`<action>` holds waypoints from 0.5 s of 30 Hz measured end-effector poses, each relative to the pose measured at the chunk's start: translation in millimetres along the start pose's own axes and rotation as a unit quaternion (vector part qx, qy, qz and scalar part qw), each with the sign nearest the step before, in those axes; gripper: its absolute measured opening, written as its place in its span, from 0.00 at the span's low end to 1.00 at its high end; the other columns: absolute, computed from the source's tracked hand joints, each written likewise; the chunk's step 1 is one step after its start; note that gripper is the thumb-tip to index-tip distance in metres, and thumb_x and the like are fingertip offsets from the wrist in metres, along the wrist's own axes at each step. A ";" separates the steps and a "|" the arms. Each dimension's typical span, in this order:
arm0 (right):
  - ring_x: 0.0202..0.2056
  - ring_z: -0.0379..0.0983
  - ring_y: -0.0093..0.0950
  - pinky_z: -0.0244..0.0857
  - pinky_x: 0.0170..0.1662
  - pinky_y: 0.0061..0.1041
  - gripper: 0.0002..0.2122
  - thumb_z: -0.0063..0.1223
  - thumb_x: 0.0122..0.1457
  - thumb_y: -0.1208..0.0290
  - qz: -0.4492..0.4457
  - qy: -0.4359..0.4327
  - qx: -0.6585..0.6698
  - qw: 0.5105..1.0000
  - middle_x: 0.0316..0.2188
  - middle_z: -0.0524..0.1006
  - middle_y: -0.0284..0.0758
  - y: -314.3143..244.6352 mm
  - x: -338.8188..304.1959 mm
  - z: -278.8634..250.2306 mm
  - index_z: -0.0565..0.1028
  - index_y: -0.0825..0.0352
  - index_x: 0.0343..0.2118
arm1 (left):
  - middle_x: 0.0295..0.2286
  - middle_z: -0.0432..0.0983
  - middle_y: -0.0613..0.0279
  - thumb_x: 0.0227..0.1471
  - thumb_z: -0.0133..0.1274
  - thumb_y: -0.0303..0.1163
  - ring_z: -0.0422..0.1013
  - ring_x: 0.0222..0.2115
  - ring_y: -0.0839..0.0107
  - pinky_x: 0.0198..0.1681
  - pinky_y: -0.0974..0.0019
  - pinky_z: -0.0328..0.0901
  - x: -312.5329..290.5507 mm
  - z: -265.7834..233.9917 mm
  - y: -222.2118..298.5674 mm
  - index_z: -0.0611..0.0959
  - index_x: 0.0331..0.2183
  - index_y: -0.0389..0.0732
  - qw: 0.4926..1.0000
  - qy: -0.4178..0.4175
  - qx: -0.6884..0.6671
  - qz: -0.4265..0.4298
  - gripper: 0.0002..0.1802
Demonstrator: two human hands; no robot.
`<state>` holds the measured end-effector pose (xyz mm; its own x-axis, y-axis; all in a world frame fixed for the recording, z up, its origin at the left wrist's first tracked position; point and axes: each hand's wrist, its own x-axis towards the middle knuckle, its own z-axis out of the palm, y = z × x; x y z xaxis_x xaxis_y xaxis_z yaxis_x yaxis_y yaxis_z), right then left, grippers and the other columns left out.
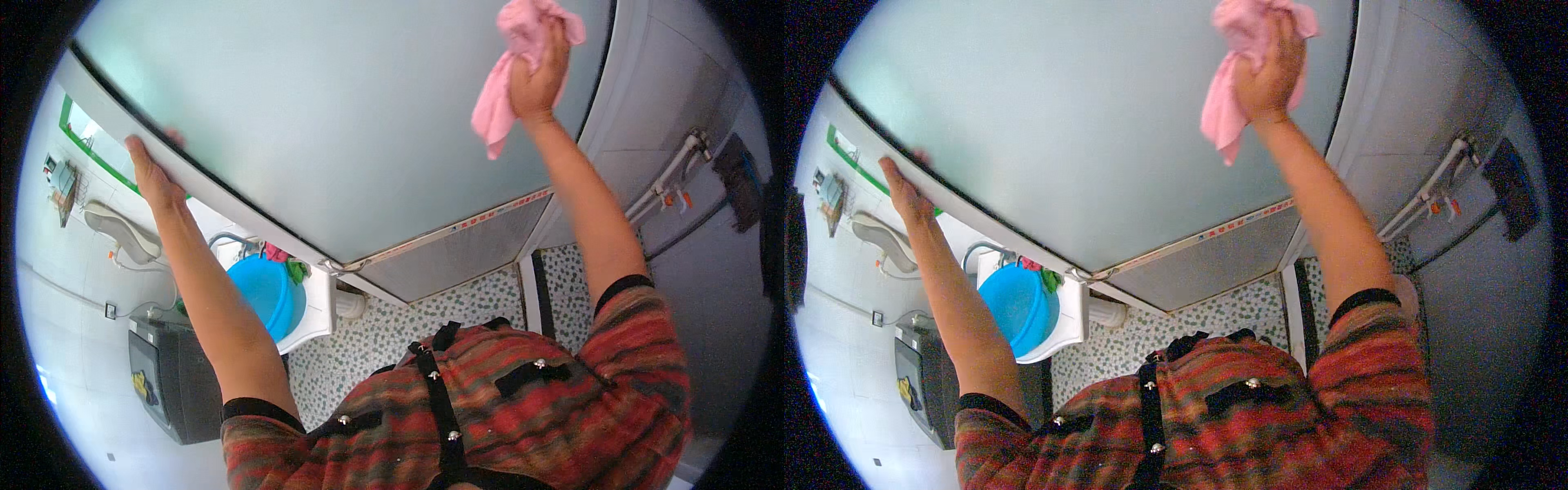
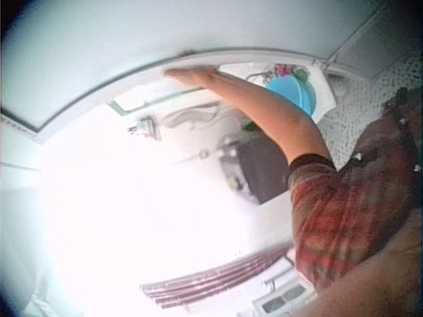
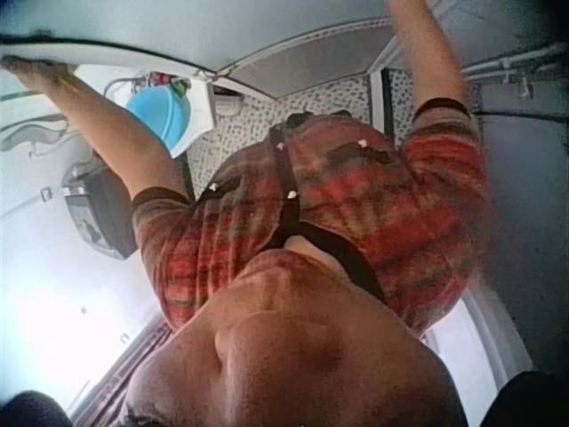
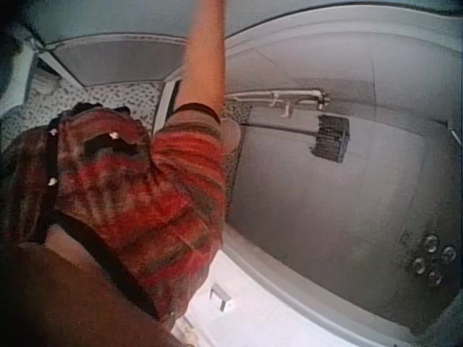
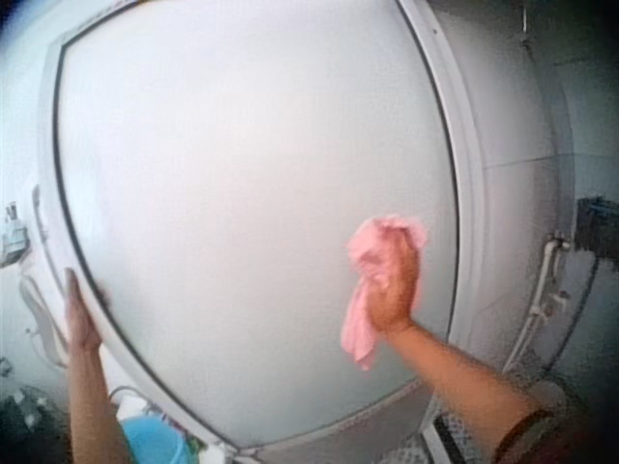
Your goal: The person wipes a frosted glass door with a pink cloth, moving methodically from top to bottom and side to side. The person repeatedly wipes the same areas, including the frame and edges, without visible dirt or residue.
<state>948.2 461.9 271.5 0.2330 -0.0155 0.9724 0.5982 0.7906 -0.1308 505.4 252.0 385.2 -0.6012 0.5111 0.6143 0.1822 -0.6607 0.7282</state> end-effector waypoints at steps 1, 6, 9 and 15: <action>0.52 0.54 0.44 0.43 0.56 0.36 0.28 0.40 0.39 0.79 0.012 -0.006 0.019 1.000 0.49 0.62 0.47 -23.8 -9.2 8.8 0.60 0.73 0.50 | 0.24 0.72 0.55 0.51 0.44 0.50 0.69 0.25 0.65 0.32 0.63 0.65 -1.7 -1.4 2.2 0.71 0.37 0.38 1.000 -0.006 -0.002 0.005 0.23; 0.42 0.60 0.42 0.52 0.45 0.42 0.28 0.46 0.34 0.74 0.036 -0.118 0.076 0.989 0.40 0.66 0.42 -112.9 -54.8 44.2 0.64 0.65 0.46 | 0.25 0.73 0.56 0.52 0.43 0.49 0.69 0.26 0.66 0.33 0.65 0.65 -4.9 4.0 3.0 0.71 0.38 0.38 1.000 0.017 0.002 -0.013 0.23; 0.41 0.60 0.38 0.54 0.41 0.39 0.22 0.48 0.35 0.75 0.018 -0.136 0.167 0.976 0.38 0.68 0.35 -179.8 -45.3 47.1 0.68 0.60 0.40 | 0.26 0.72 0.57 0.52 0.43 0.49 0.68 0.26 0.65 0.33 0.65 0.66 0.2 -1.8 -1.4 0.70 0.40 0.37 1.000 0.015 -0.014 -0.018 0.24; 0.39 0.64 0.32 0.58 0.43 0.33 0.10 0.42 0.45 0.70 0.030 -0.250 0.546 0.799 0.36 0.69 0.31 -260.9 -87.0 92.3 0.70 0.58 0.33 | 0.29 0.72 0.56 0.53 0.38 0.53 0.68 0.31 0.65 0.38 0.63 0.63 2.2 6.3 -2.2 0.69 0.42 0.37 0.999 -0.019 0.018 -0.020 0.28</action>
<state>701.1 313.4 238.9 -0.2617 0.0734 0.9624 -0.4914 0.8480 -0.1983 508.5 258.0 386.9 -0.5787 0.5583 0.5945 0.1868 -0.6189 0.7630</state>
